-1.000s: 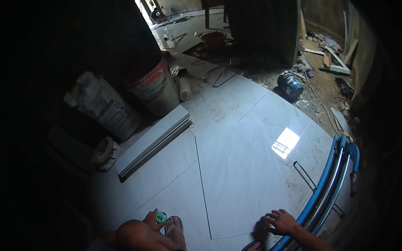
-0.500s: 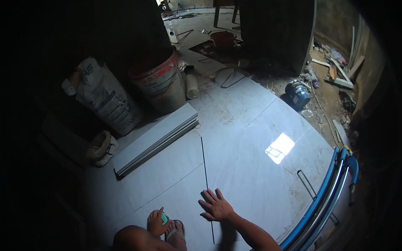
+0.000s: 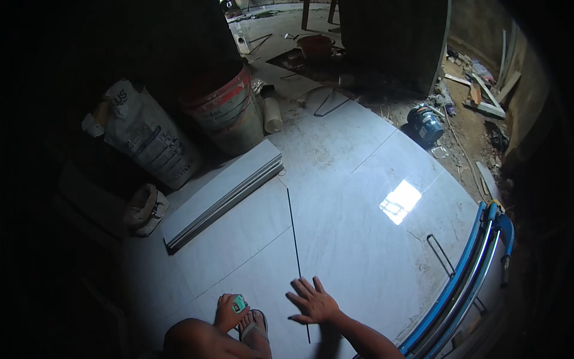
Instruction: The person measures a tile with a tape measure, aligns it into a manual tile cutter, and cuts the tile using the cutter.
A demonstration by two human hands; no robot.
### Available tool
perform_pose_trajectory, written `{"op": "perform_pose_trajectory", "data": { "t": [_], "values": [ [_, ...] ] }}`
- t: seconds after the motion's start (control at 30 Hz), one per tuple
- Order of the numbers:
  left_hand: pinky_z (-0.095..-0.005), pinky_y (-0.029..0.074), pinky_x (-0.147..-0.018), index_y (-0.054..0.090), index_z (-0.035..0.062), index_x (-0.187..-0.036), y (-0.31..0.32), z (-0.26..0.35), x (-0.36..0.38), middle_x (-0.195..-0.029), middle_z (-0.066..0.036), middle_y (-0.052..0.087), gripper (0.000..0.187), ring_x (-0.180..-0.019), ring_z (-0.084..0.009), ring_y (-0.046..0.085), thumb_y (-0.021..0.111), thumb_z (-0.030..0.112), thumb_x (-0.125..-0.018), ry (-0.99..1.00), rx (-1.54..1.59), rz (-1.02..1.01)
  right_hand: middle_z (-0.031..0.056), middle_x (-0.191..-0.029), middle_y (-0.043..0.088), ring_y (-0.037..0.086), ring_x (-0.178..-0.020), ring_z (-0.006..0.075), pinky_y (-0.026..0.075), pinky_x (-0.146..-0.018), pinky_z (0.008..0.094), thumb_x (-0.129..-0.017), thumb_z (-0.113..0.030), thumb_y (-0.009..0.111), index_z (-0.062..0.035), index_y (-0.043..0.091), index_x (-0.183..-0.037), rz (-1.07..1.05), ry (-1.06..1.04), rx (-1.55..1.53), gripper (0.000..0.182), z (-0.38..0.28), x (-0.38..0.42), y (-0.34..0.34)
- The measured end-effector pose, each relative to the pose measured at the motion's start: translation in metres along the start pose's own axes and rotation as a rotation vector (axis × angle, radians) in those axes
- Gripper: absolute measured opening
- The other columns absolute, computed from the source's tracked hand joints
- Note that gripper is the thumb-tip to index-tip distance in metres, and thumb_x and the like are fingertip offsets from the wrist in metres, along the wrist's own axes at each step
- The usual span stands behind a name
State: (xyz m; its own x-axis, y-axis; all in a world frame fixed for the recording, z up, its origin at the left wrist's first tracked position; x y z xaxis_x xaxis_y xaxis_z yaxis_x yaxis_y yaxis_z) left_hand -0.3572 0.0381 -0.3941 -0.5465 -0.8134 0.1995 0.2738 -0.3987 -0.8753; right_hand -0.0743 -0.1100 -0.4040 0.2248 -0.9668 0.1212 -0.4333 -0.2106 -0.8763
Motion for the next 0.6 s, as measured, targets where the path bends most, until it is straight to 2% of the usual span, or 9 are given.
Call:
{"op": "perform_pose_trajectory", "data": {
  "t": [0.13,0.23,0.3,0.33,0.43,0.53,0.6],
  "values": [
    [-0.0507,0.05,-0.093,0.063,0.004,-0.119,0.002,0.001,-0.005,-0.113,-0.019,0.063,0.049,-0.109,-0.0401,0.059,0.077,0.034,-0.083,-0.036,0.072,0.025,0.0212,-0.166,0.023,0.014,-0.155,0.0408,0.006,-0.121,0.0661,-0.092,-0.081,0.033,-0.0177,0.037,-0.157,-0.005,-0.005,-0.014,0.09,-0.01,0.015,0.007],
    [-0.0481,0.051,-0.09,0.063,0.0035,-0.119,0.006,0.006,-0.008,-0.11,-0.021,0.067,0.046,-0.104,-0.0404,0.063,0.072,0.035,-0.087,-0.05,0.147,0.064,0.0212,-0.166,0.024,0.016,-0.155,0.0412,0.008,-0.121,0.0667,-0.092,-0.08,0.037,-0.0158,0.038,-0.157,-0.004,-0.012,-0.028,0.091,-0.012,0.016,0.009],
    [-0.0442,0.052,-0.088,0.063,0.0026,-0.12,0.004,0.017,-0.011,-0.106,-0.021,0.068,0.045,-0.1,-0.0359,0.066,0.069,0.035,-0.09,-0.142,0.321,-0.017,0.0203,-0.166,0.025,0.017,-0.155,0.04,0.01,-0.121,0.0652,-0.093,-0.077,0.038,-0.015,0.037,-0.157,-0.005,-0.006,-0.014,0.089,-0.013,0.019,0.007],
    [-0.0423,0.052,-0.087,0.062,0.0021,-0.121,0.006,0.023,-0.017,-0.104,-0.021,0.069,0.045,-0.099,-0.0336,0.067,0.068,0.035,-0.091,-0.187,0.412,-0.059,0.0197,-0.164,0.028,0.018,-0.155,0.0405,0.01,-0.121,0.0652,-0.093,-0.074,0.044,-0.0127,0.042,-0.154,0.041,0.008,-0.073,0.086,-0.013,0.02,0.004],
    [-0.036,0.052,-0.081,0.06,0.001,-0.124,0.047,0.018,-0.038,-0.096,-0.017,0.071,0.047,-0.09,-0.0241,0.068,0.067,0.036,-0.093,-0.17,0.654,-0.258,0.0195,-0.16,0.037,0.026,-0.152,0.0366,0.012,-0.122,0.0631,-0.096,-0.061,0.052,-0.0103,0.045,-0.152,0.166,0.039,-0.189,0.076,-0.008,0.021,0.017],
    [-0.0304,0.052,-0.079,0.063,-0.0003,-0.112,0.03,0.084,-0.047,-0.094,-0.009,0.072,0.035,-0.089,-0.0108,0.064,0.069,0.029,-0.094,-0.002,0.543,-0.482,0.0209,-0.145,0.055,0.048,-0.138,0.034,0.029,-0.118,0.0557,-0.099,-0.044,0.058,-0.0059,0.054,-0.144,0.221,0.177,-0.502,0.059,-0.017,-0.003,0.0],
    [-0.0298,0.051,-0.079,0.06,-0.0008,-0.111,0.024,0.114,-0.051,-0.093,-0.009,0.072,0.034,-0.089,-0.0111,0.064,0.071,0.026,-0.093,0.086,0.544,-0.471,0.0214,-0.13,0.064,0.06,-0.121,0.0331,0.041,-0.108,0.0488,-0.1,-0.035,0.058,-0.0028,0.06,-0.136,0.285,0.282,-0.781,0.049,-0.016,-0.021,-0.002]
  ]
}}
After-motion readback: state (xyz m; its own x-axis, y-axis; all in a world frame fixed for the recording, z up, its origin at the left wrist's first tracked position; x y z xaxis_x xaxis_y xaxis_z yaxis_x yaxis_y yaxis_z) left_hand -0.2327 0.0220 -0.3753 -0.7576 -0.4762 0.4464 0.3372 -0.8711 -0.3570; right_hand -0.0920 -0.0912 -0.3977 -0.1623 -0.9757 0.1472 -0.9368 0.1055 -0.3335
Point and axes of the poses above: each hand's wrist, its own x-axis away from the middle knuckle, its own y-axis out of the palm, z = x × y, the point moved 5 cm from there along -x, towards the middle knuckle
